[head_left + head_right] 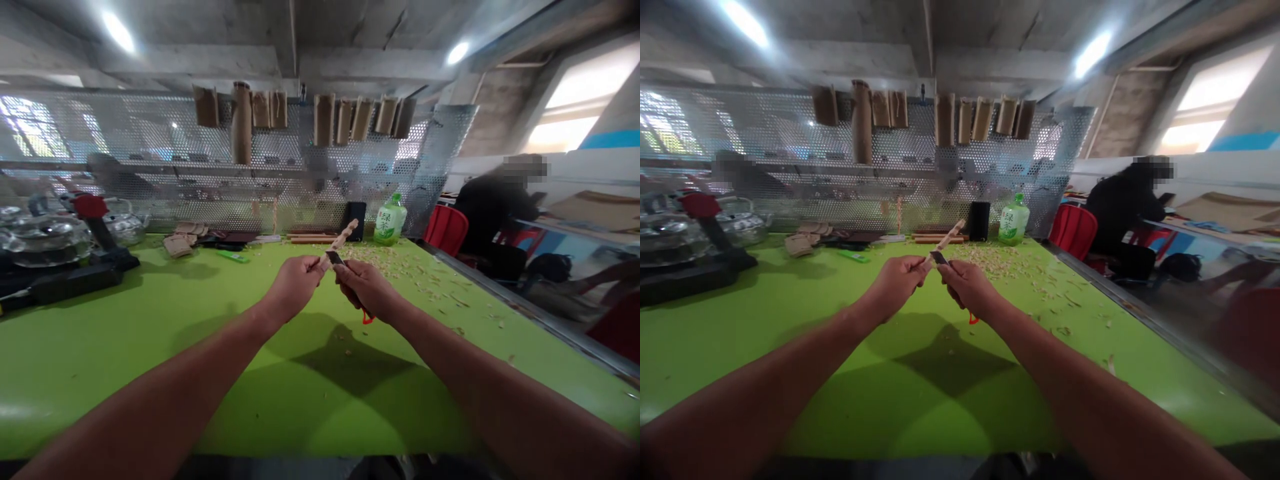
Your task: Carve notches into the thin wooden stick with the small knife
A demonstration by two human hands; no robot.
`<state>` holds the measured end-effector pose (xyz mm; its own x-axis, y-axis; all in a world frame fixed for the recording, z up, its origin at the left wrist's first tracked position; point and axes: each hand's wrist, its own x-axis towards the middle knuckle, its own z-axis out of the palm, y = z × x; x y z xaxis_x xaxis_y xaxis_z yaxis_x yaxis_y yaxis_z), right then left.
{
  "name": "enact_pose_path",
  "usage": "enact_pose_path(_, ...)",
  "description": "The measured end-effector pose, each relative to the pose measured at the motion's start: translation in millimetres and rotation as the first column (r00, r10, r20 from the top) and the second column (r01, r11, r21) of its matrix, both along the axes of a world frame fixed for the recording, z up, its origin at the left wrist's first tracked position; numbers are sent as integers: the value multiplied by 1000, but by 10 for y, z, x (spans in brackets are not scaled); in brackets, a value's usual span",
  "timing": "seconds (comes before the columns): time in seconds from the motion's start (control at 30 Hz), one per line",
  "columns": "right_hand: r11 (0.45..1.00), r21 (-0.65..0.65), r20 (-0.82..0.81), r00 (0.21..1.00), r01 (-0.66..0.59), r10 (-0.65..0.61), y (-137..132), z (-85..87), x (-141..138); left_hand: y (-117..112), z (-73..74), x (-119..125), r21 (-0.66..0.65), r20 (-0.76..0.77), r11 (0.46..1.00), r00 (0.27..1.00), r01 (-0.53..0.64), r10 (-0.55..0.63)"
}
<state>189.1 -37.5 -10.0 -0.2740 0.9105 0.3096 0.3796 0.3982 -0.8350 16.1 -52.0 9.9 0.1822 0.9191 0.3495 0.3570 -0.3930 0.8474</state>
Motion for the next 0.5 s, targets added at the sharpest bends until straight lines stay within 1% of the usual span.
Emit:
enact_pose_path(0.03,1000,19,-4,1000,-1,2,-6,8,6,22,-9,-5,8,-2,1000,1000,11,-11)
enact_pose_path(0.07,998,65,0,1000,13,-13,-9,15,14,45,-21,-7,11,1,1000,1000,18,-18)
enact_pose_path(0.17,968,239,3,997,77,-80,-3,26,41,101,-70,-2,-23,47,999,998,42,-41)
enact_pose_path(0.23,952,292,13,995,94,-102,6,28,59,124,-102,7,-57,106,995,992,79,-73)
enact_pose_path(0.33,932,347,118,981,104,-154,0,41,78,153,-133,8,-51,190,990,974,132,-120)
enact_pose_path(0.43,890,437,252,932,131,-260,-43,78,85,196,-150,-15,24,215,989,966,144,-146)
enact_pose_path(0.5,877,463,319,899,129,-301,-82,108,83,227,-157,-35,75,225,984,958,163,-176)
